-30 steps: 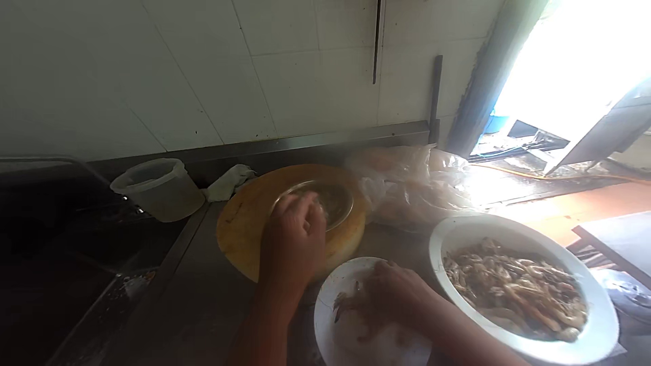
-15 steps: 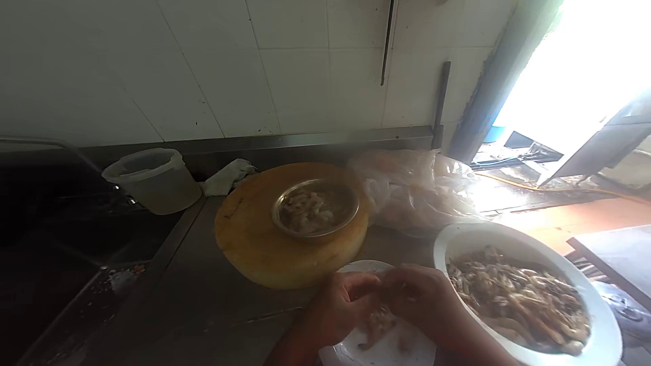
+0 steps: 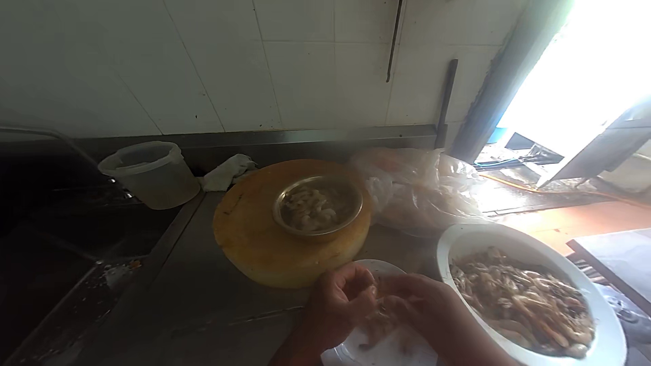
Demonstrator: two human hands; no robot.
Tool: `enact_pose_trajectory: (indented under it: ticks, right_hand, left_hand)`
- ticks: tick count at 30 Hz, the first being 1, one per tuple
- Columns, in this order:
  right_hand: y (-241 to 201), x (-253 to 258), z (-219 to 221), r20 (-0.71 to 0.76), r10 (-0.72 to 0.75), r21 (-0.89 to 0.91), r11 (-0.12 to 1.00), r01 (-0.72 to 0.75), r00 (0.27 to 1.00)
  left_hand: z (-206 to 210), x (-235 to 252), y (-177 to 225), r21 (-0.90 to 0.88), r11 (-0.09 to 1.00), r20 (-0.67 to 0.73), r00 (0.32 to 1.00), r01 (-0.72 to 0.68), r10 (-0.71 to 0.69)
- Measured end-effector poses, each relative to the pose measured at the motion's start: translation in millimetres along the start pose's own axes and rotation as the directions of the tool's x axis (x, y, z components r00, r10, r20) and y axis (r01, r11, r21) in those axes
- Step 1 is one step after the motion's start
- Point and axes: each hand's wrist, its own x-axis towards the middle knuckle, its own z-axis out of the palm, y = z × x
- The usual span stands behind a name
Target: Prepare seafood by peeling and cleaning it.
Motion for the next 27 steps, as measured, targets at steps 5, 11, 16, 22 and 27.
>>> enact_pose_trajectory:
  ticks: [5,11,16,22,27]
  right_hand:
    - [4,13,9,-0.072,-0.033,0.168,0.985,0.045,0.997]
    - [11,10,24,-0.321,-0.002,0.441,0.885,0.151,0.947]
    - [17,0,16,-0.263,0.051,0.348,0.936,0.045,0.963]
    - [6,-4,15,-0.111,0.112,0.405,0.913,-0.058,0.987]
    - [-2,3,20,-0.150,0.207,0.640,0.766,-0.065,0.967]
  left_hand:
    - [3,-1,-2,0.057,0.998,0.023,1.000,-0.002,0.001]
    - [4,-1,1,-0.040,0.998,-0.028,0.999,0.041,-0.042]
    - [-1,0,2,-0.169,0.985,-0.051,0.997,0.045,-0.055]
    - [12,0,-5,0.029,0.984,-0.124,0.976,-0.175,0.177]
    - [24,-1,-14,0.313,0.865,-0.114,0.888,-0.393,0.445]
